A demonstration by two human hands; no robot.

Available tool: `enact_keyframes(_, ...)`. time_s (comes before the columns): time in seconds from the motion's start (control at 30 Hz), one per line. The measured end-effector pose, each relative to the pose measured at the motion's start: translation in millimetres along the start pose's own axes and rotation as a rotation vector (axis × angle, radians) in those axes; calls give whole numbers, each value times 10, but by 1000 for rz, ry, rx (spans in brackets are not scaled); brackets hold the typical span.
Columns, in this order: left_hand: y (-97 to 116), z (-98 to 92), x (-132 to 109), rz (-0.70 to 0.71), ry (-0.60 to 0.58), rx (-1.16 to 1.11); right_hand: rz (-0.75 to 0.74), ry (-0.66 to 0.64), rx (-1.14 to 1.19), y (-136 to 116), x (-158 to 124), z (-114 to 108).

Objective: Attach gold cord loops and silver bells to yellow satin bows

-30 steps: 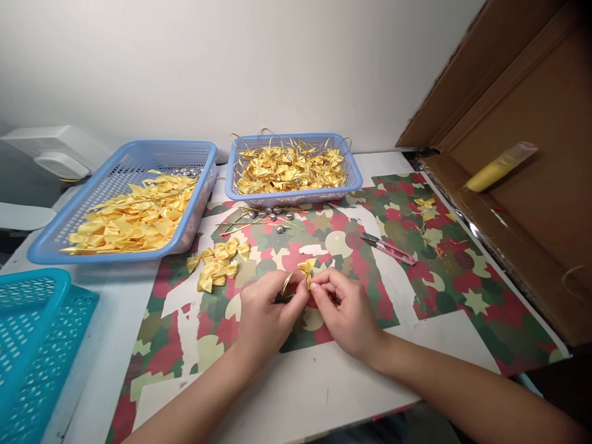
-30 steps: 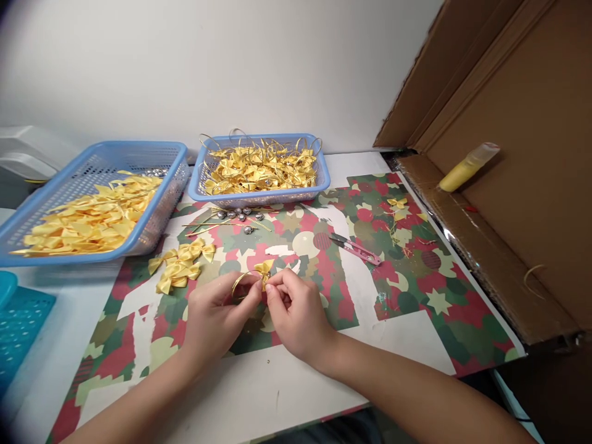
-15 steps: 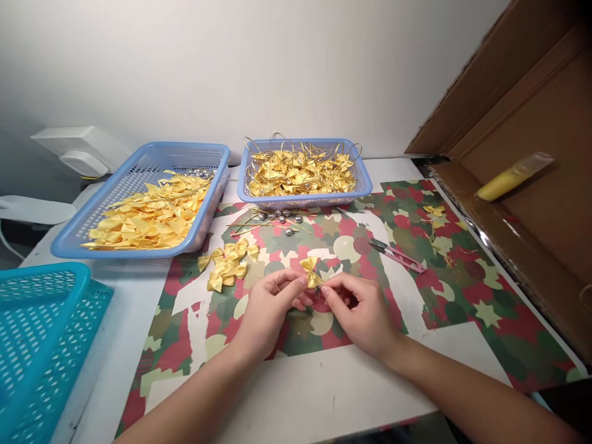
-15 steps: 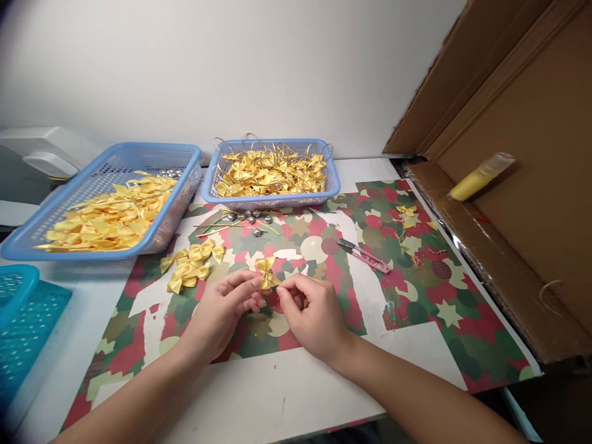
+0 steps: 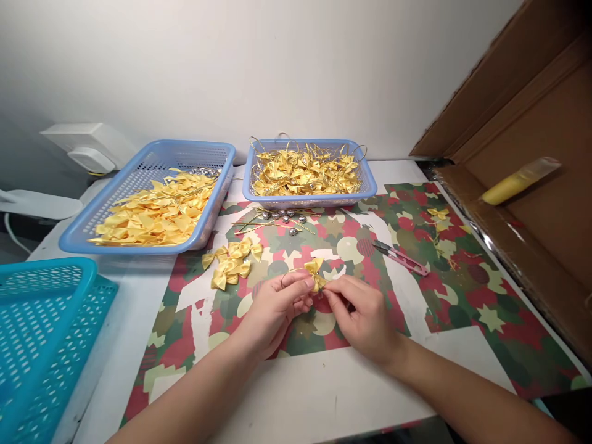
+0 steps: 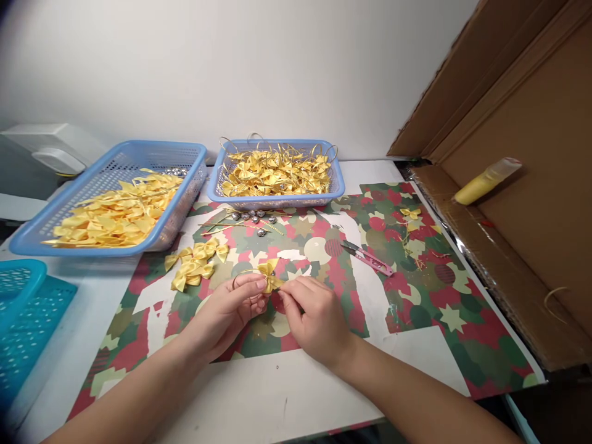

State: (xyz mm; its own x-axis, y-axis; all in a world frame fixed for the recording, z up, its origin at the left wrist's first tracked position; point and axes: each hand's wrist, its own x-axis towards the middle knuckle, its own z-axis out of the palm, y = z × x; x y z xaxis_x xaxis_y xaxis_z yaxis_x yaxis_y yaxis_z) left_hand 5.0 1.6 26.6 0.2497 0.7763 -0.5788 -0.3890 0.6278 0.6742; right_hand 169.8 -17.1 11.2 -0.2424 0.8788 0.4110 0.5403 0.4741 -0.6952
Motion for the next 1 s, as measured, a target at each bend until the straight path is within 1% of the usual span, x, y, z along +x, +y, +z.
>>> enact_keyframes(0.13,-8,3,-4,37,31,63,-27,-4,-28,13,-14,16)
enact_keyframes(0.27,-22,-2,1,87,62,144,11,-20,5,12,-23,24)
enact_keyframes(0.37,-36,-10,5,101,45,177,25,-11,32,4,-17,22)
enact_keyframes(0.67,-55,0,7,124,-28,159,20,3,40,-23,9,7)
enact_keyframes(0.9,-51,-22,2,95,-49,176,15,1,26,-20,0,26)
enact_keyframes(1.0,-14,-16,-12,127,-46,235,-5,34,55,-44,34,-14)
